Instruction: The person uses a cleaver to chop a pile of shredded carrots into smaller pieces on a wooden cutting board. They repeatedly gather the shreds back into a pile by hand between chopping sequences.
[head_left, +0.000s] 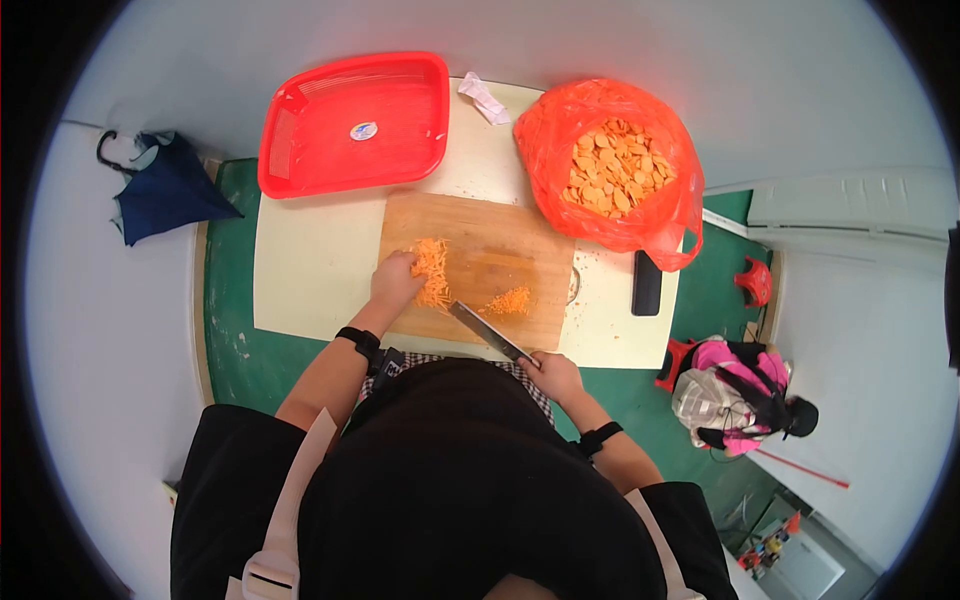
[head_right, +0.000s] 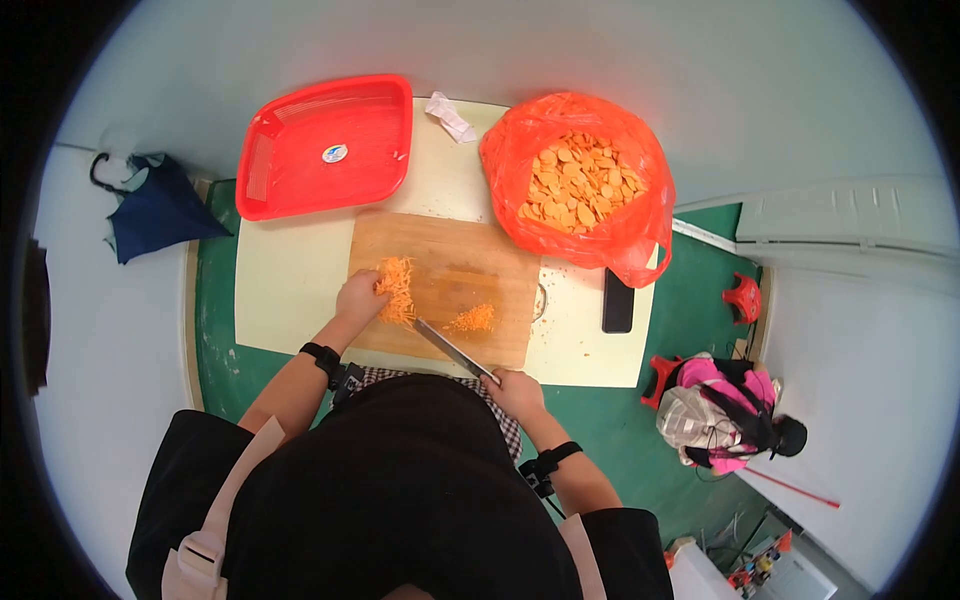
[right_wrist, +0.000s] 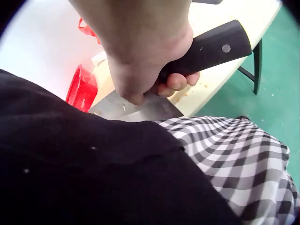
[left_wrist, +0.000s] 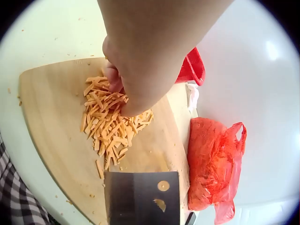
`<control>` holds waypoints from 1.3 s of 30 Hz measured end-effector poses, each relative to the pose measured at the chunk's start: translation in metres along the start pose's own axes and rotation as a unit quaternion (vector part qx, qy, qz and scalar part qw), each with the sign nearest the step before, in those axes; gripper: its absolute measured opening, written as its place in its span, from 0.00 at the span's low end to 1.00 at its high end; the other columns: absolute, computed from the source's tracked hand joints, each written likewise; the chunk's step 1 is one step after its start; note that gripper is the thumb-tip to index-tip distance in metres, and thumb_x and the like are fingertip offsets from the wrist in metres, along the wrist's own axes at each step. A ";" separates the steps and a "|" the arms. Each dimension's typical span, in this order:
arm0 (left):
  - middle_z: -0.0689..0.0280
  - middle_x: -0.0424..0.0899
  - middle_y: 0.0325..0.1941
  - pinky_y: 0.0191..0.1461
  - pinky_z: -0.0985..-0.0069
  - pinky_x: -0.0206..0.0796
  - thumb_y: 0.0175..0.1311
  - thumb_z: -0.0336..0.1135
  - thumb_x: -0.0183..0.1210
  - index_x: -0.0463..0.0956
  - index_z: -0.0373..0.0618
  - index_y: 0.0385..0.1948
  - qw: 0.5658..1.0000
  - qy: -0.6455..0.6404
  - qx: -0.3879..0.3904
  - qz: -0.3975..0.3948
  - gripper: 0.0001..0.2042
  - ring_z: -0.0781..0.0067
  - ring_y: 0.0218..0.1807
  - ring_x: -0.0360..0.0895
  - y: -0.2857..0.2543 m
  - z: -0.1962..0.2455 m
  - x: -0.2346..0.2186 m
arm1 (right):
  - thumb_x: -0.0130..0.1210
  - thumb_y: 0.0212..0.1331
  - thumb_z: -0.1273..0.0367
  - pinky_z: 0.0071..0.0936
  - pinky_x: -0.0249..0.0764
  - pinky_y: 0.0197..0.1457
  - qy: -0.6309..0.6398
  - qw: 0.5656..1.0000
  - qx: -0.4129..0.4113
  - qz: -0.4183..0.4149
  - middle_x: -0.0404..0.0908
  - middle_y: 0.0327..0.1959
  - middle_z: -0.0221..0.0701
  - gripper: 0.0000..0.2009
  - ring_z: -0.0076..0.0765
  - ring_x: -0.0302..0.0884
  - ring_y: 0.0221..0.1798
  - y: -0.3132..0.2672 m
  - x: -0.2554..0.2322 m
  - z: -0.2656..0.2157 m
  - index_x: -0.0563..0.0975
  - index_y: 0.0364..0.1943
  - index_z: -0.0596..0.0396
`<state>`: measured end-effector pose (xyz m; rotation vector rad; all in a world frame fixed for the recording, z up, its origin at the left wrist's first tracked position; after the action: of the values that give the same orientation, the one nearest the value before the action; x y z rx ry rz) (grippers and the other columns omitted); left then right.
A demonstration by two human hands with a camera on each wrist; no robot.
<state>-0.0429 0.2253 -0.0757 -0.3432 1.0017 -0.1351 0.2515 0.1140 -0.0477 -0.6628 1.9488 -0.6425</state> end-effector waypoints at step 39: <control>0.58 0.70 0.47 0.51 0.67 0.64 0.40 0.35 0.66 0.73 0.45 0.44 0.975 -0.026 0.213 -0.052 0.24 0.56 0.51 0.67 -0.015 0.108 0.053 | 0.45 0.59 0.55 0.42 0.73 0.36 0.076 0.975 0.145 0.150 0.79 0.25 0.43 0.16 0.50 0.78 0.31 -0.010 -0.017 0.024 0.77 0.31 0.51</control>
<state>0.0772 0.2213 -0.0597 -0.0054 0.8760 -0.4275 0.2820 0.1144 -0.0410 -0.1376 1.9884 -0.7825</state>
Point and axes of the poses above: each hand's wrist, its own y-axis towards the middle knuckle, its own x-axis out of the palm, z = x × y, the point moved 8 cm from there along y, towards the middle knuckle
